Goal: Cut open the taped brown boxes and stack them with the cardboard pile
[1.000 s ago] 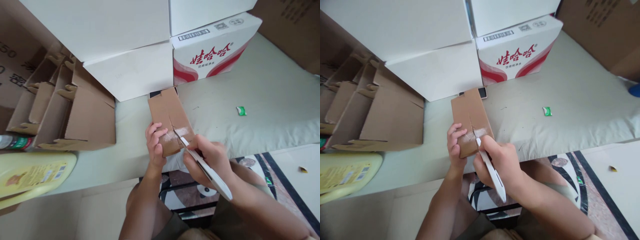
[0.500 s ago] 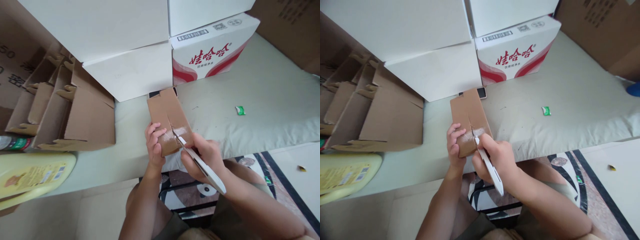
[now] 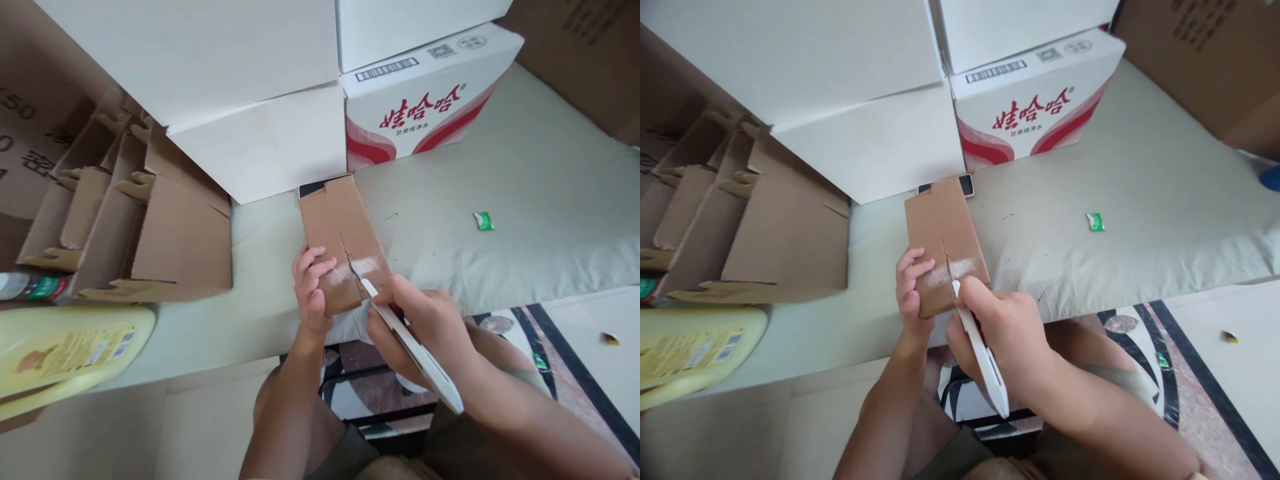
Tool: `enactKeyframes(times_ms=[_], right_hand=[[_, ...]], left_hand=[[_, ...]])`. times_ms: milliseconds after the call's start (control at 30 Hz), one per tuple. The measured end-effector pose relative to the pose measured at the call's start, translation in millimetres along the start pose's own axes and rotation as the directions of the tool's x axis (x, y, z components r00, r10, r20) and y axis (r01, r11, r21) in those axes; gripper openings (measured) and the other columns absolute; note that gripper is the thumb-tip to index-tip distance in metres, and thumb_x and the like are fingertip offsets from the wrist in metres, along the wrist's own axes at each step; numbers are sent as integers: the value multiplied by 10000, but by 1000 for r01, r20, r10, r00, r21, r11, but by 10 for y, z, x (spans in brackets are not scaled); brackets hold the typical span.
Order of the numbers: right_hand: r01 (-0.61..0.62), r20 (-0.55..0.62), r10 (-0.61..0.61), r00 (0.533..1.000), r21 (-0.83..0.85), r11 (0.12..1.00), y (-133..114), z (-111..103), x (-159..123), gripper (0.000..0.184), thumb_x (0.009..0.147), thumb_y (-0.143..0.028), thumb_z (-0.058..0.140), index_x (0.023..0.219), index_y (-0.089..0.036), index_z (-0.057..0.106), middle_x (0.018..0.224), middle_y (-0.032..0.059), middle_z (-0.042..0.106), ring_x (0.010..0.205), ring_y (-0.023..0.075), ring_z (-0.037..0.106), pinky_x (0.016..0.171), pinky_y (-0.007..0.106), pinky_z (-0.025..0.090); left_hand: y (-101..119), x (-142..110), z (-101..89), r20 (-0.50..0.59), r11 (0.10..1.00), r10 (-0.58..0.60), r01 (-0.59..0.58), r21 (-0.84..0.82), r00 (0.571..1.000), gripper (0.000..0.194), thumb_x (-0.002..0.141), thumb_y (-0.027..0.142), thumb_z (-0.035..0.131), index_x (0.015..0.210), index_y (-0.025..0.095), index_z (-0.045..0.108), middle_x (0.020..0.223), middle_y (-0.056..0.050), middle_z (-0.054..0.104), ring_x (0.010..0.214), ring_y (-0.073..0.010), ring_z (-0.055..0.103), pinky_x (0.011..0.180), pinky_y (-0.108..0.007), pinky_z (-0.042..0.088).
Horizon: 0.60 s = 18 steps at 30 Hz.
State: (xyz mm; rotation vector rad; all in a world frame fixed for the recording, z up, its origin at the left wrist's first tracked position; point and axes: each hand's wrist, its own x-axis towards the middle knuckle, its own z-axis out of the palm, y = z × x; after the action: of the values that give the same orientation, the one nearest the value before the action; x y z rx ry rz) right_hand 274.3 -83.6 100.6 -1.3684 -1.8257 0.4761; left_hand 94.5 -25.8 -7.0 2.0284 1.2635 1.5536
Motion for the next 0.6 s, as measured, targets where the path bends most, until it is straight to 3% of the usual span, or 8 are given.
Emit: enactKeyframes(times_ms=[300,600], right_hand=[[28,-19,-27,999,47,999,-70,-26,-22,220,781,-105,544,752,-250,381,494,-115,385,412,50,282,417,148,265],[-3,-16,5,1000,142,990,-13,27,-24,241,769,-116,541,762,-257,346,510,-125,328,417,48,251,418,146,260]], left_hand=[[-38,-11,37,-39,997,12,-15,-78,999,511,1045,478,267,1199,274,708,1326,-87,681,1317,-303,597,1225,-559,410],[-16,-6,29,-42,992,-8,3,-124,999,513,1070,486,283,1193,257,726,1352,-72,671,1330,-278,587,1229,-513,404]])
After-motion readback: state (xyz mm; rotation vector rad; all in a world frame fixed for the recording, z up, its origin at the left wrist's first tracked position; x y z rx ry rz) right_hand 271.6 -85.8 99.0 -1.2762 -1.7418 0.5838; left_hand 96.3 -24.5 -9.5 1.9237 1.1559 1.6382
